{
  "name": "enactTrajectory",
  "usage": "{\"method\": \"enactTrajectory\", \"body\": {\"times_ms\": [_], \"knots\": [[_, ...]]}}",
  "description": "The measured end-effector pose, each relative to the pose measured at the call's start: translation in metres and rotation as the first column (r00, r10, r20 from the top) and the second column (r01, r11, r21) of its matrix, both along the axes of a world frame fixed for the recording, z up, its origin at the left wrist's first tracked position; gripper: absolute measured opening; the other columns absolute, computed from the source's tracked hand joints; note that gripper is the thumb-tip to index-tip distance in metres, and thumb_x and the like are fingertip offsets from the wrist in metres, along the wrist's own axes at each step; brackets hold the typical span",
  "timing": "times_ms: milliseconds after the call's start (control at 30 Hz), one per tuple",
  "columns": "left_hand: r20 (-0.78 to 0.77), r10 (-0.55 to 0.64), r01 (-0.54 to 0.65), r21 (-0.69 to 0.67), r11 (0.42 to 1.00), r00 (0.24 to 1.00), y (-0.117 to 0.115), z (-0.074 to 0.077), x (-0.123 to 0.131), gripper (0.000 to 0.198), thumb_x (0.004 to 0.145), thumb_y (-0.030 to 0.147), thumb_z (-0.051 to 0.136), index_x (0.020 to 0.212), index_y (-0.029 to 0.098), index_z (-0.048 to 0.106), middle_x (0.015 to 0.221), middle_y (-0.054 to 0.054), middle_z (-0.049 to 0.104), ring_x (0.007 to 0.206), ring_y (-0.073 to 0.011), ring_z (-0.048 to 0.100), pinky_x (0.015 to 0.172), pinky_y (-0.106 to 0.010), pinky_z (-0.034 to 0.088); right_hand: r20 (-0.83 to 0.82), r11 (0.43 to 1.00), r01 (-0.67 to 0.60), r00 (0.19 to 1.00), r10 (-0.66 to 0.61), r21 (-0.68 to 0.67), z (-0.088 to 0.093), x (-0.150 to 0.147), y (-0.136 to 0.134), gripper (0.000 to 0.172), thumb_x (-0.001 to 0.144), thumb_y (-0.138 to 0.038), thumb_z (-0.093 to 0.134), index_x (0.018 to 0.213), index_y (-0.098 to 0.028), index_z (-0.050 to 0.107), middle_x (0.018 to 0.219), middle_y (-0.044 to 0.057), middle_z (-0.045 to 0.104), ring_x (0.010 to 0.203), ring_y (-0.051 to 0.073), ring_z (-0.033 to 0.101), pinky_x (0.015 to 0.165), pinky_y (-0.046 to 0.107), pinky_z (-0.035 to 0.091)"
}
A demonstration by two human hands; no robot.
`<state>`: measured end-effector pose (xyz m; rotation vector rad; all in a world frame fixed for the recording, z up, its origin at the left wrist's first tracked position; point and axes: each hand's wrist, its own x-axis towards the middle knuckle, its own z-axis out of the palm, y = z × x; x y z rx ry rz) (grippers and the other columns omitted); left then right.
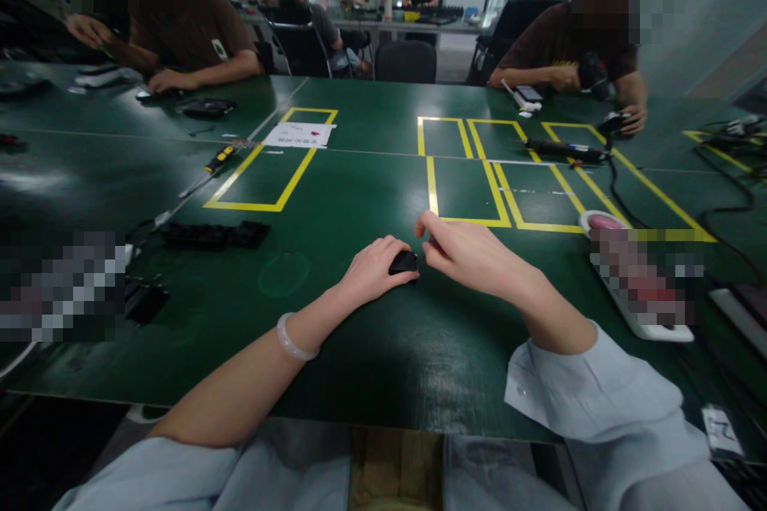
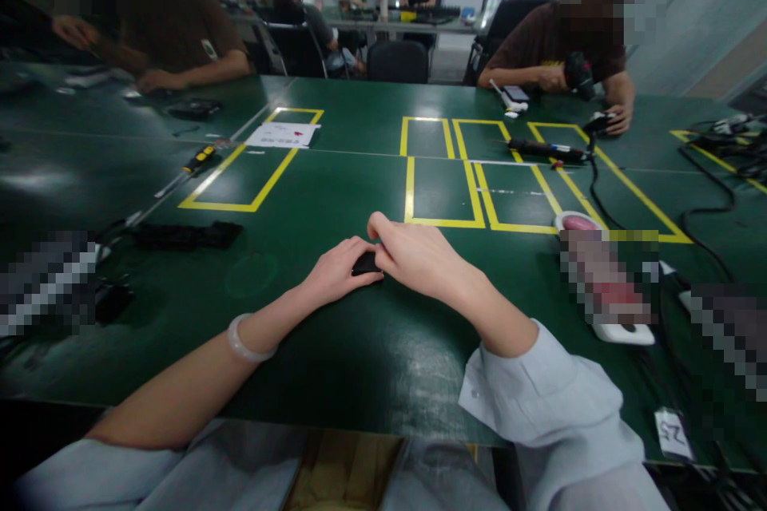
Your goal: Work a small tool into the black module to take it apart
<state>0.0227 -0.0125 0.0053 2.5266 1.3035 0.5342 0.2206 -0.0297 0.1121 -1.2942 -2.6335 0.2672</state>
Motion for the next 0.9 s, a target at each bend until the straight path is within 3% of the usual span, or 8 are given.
{"method": "enactTrajectory", "body": {"times_ms": [200, 467, 700, 900], "knots": [[-0.015, 0.019, -0.019, 0.021, 1.000, 1.000, 0.0004, -0.0026, 0.0005, 0.043, 0.084, 0.060, 0.056, 0.103, 0.021, 0.054, 0.099, -0.003, 0.058, 0.090, -0.0223, 0.057, 0.075, -0.034, 0.047, 0.055, 1.000, 0.022, 0.998, -0.023, 0.007, 0.0006, -0.0014, 0.0015, 0.027, 0.097, -0.041, 0.035, 0.098, -0.020, 0.053, 0.069, 0.001, 0.061, 0.062, 0.015, 0.055, 0.055, 0.025, 0.024], [0.011, -0.002, 0.002, -0.007, 1.000, 1.000, 0.0000, -0.0008, -0.0002, 0.041, 0.084, 0.057, 0.057, 0.108, 0.023, 0.054, 0.103, -0.004, 0.058, 0.094, -0.0227, 0.056, 0.078, -0.035, 0.047, 0.034, 1.000, 0.006, 0.999, -0.006, 0.013, 0.0000, -0.0004, 0.0006, 0.018, 0.094, -0.025, 0.037, 0.106, -0.020, 0.050, 0.077, 0.001, 0.064, 0.063, 0.015, 0.056, 0.055, 0.025, 0.024], [-0.005, 0.018, -0.018, 0.016, 1.000, 1.000, 0.0009, -0.0038, 0.0005, 0.042, 0.084, 0.059, 0.056, 0.104, 0.022, 0.054, 0.100, -0.004, 0.058, 0.091, -0.0224, 0.056, 0.077, -0.035, 0.047, 0.040, 1.000, 0.015, 0.999, -0.016, 0.013, -0.0006, -0.0009, 0.0017, 0.028, 0.098, -0.043, 0.035, 0.100, -0.021, 0.053, 0.072, 0.001, 0.063, 0.064, 0.015, 0.056, 0.056, 0.025, 0.025], [0.007, 0.000, 0.000, -0.006, 1.000, 1.000, 0.0001, -0.0004, -0.0003, 0.041, 0.085, 0.057, 0.056, 0.108, 0.023, 0.054, 0.103, -0.004, 0.058, 0.094, -0.0229, 0.056, 0.078, -0.035, 0.047, 0.075, 0.999, 0.028, 0.997, -0.030, 0.028, -0.0003, -0.0013, 0.0020, 0.022, 0.097, -0.030, 0.035, 0.106, -0.019, 0.051, 0.078, 0.003, 0.066, 0.065, 0.016, 0.058, 0.056, 0.025, 0.025]]}}
